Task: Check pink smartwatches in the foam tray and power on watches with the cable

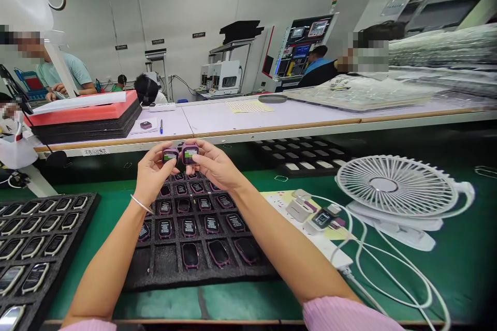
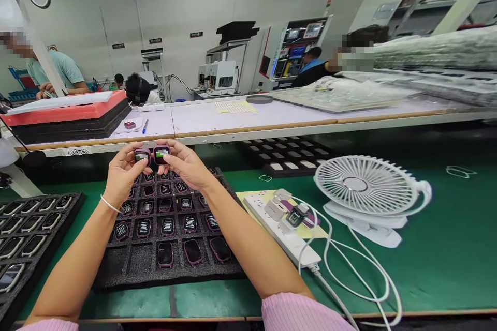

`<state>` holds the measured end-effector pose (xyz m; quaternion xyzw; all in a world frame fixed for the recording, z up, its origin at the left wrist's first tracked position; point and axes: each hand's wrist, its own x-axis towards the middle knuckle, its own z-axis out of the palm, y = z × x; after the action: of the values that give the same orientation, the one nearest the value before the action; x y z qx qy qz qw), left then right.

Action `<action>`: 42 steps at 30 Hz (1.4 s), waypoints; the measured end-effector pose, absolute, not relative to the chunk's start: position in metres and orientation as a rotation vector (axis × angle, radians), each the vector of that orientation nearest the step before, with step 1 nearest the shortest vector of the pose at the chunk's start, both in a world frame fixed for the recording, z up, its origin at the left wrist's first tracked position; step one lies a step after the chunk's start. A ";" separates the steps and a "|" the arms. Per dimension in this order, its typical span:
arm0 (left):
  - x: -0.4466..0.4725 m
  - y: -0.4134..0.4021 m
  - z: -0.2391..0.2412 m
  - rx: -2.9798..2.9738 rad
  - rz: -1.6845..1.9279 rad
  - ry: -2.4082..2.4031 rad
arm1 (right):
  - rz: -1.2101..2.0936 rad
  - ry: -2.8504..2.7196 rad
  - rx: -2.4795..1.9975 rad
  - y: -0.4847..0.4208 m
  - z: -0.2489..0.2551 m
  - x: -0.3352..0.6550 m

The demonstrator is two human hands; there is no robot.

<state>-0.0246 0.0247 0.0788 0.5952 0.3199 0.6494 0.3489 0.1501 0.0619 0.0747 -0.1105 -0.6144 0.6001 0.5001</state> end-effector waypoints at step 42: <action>-0.028 0.015 0.075 1.480 1.561 0.751 | 1.479 -1.434 -0.334 0.056 0.073 0.153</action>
<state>-0.0276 0.0145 0.0752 0.5901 0.2994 0.6222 0.4184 0.1527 0.0555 0.0725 -0.1382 -0.5937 0.6125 0.5033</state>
